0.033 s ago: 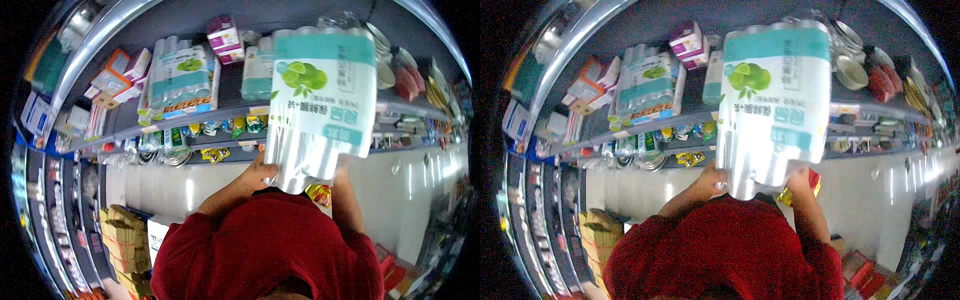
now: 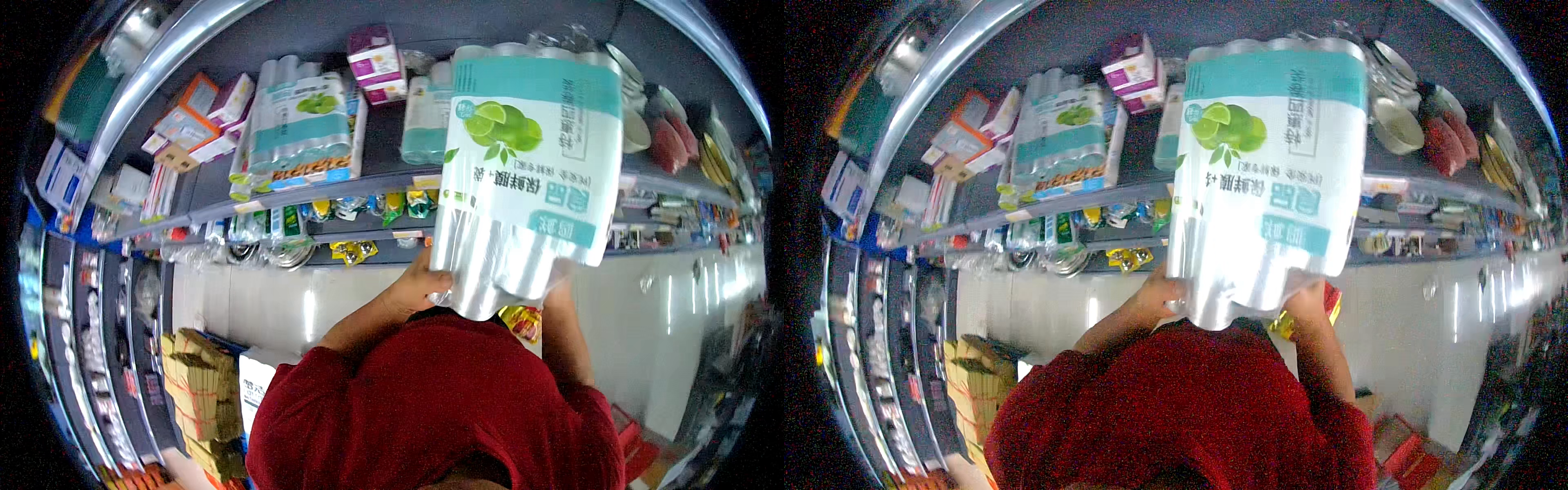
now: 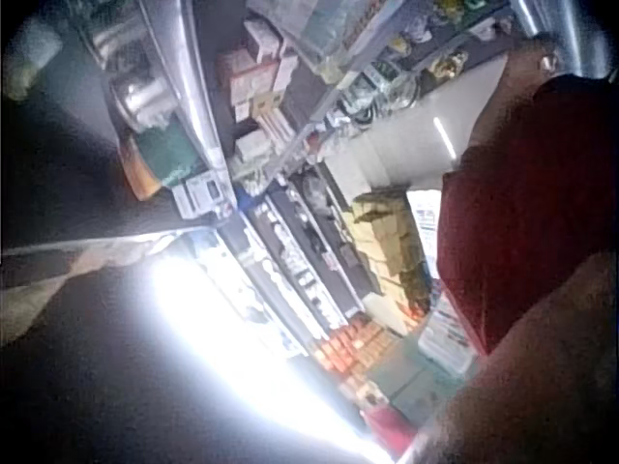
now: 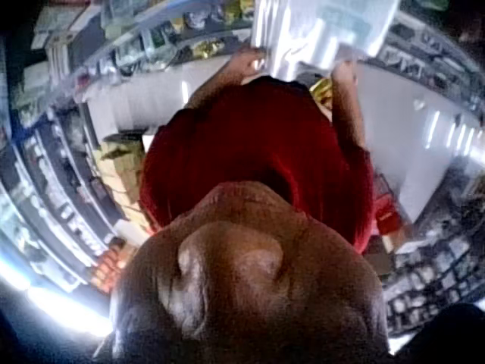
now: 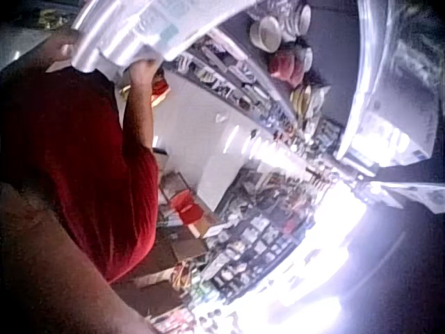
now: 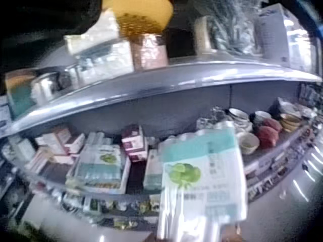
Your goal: The person wipes down several boxes of baking paper, food bags, and various kitchen containers on a store shelf using a cloth.
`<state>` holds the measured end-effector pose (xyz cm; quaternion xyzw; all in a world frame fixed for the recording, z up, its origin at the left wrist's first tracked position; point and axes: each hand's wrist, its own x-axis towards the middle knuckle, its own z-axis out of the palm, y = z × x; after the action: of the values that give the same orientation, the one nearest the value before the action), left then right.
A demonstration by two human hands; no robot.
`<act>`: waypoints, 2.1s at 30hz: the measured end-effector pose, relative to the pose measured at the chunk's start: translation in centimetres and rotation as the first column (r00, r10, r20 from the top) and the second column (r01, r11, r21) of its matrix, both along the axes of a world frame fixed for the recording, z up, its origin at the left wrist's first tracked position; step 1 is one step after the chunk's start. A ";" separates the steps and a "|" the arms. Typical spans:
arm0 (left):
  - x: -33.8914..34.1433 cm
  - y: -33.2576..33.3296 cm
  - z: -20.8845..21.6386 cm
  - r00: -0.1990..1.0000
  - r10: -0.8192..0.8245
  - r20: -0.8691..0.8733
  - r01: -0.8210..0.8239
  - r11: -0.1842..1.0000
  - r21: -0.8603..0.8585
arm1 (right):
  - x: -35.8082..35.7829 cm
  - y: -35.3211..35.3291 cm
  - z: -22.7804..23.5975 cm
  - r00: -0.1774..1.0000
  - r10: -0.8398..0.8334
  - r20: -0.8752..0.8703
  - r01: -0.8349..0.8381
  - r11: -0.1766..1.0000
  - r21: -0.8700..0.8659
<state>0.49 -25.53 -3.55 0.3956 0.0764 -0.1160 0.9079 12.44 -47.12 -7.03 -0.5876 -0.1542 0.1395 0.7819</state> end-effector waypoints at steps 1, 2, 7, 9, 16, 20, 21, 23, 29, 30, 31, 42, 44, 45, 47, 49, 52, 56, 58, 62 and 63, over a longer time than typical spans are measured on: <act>-0.5 0.6 0.8 0.997 0.067 0.042 -0.071 0.991 0.113 | -0.9 0.1 1.6 0.998 -0.051 0.047 0.053 0.997 -0.049; -1.2 1.1 1.6 0.987 0.137 0.084 -0.152 0.961 0.229 | -1.6 0.6 2.4 0.994 -0.103 0.026 0.104 0.994 -0.038; -6.2 8.0 2.4 0.933 0.182 0.311 -0.337 0.746 0.574 | -1.4 -1.4 1.2 0.989 -0.019 0.145 0.008 0.997 0.075; -9.1 12.9 0.4 0.736 -0.192 0.649 -0.666 -0.038 0.745 | -1.4 -2.5 0.5 0.998 -0.030 0.047 0.027 0.997 0.068; -8.5 19.4 2.7 0.625 0.537 0.567 -0.696 0.055 0.716 | -2.2 -3.8 -1.7 0.982 -0.182 -0.056 0.172 0.973 -0.151; -4.3 22.5 7.3 0.551 0.813 0.188 -0.782 0.424 0.457 | -2.3 -3.3 -1.1 0.978 -0.176 -0.108 0.162 0.979 -0.125; -3.0 22.5 8.1 0.555 0.814 0.171 -0.767 0.422 0.484 | -2.3 -3.2 -0.3 0.982 -0.145 -0.118 0.129 0.982 -0.137; -1.0 21.8 9.9 0.560 0.817 0.137 -0.734 0.413 0.538 | -2.3 -3.2 -0.8 0.982 -0.169 -0.084 0.156 0.977 -0.145; -0.3 22.4 10.1 0.560 0.798 0.220 -0.806 0.465 0.366 | -2.7 -4.0 -1.1 0.985 -0.149 -0.085 0.127 0.966 -0.224; -0.1 22.5 9.8 0.557 0.814 0.166 -0.817 0.501 0.285 | -2.9 -4.1 -1.2 0.981 -0.167 -0.099 0.141 0.962 -0.232; -0.2 22.2 9.1 0.538 0.811 0.230 -0.839 0.489 0.240 | -2.9 -4.2 -1.6 0.978 -0.182 -0.103 0.155 0.960 -0.232; 0.2 12.4 3.8 0.006 0.995 0.103 -0.999 0.009 -0.035 | -2.9 -4.5 -1.1 0.943 -0.256 -0.212 0.230 0.963 -0.139; 0.4 10.0 1.1 0.224 0.965 0.133 -0.974 0.217 0.069 | -2.8 -4.7 -1.3 0.934 -0.305 -0.189 0.272 0.945 -0.181; 0.9 9.4 0.5 0.413 0.902 0.124 -0.908 0.397 0.132 | -3.0 -4.9 -1.4 0.929 -0.323 -0.179 0.285 0.935 -0.209; 3.5 8.5 0.2 0.647 0.730 0.220 -0.738 0.527 0.420 | -2.9 -5.2 -2.1 0.924 -0.335 -0.185 0.297 0.932 -0.206; 7.6 9.9 -0.1 0.723 0.607 0.331 -0.625 0.369 0.688 | -3.1 -5.0 -1.2 0.911 -0.332 -0.243 0.295 0.939 -0.179; 11.7 12.6 0.7 0.814 0.534 0.231 -0.431 0.287 0.855 | -3.5 -5.3 -1.3 0.923 -0.336 -0.184 0.306 0.936 -0.176; 14.5 12.0 3.3 0.921 0.389 0.040 -0.137 0.226 0.965 | -3.7 -5.8 -0.9 0.909 -0.345 -0.233 0.307 0.933 -0.187; 15.2 11.8 3.7 0.926 0.378 0.027 -0.122 0.231 0.965 | -3.9 -6.1 -1.9 0.905 -0.352 -0.238 0.322 0.933 -0.158; 16.7 12.5 2.6 0.946 0.321 -0.053 -0.109 0.465 0.878 | -4.3 -6.3 -2.7 0.882 -0.393 -0.259 0.355 0.917 -0.181; 17.0 12.8 2.0 0.954 0.293 -0.067 -0.112 0.551 0.827 | -4.5 -6.2 -2.3 0.879 -0.404 -0.253 0.367 0.912 -0.181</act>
<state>17.54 -12.73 -1.53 0.7432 0.2557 -0.0004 0.6183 7.95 -53.27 -9.37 -0.6290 0.0895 0.0737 0.7687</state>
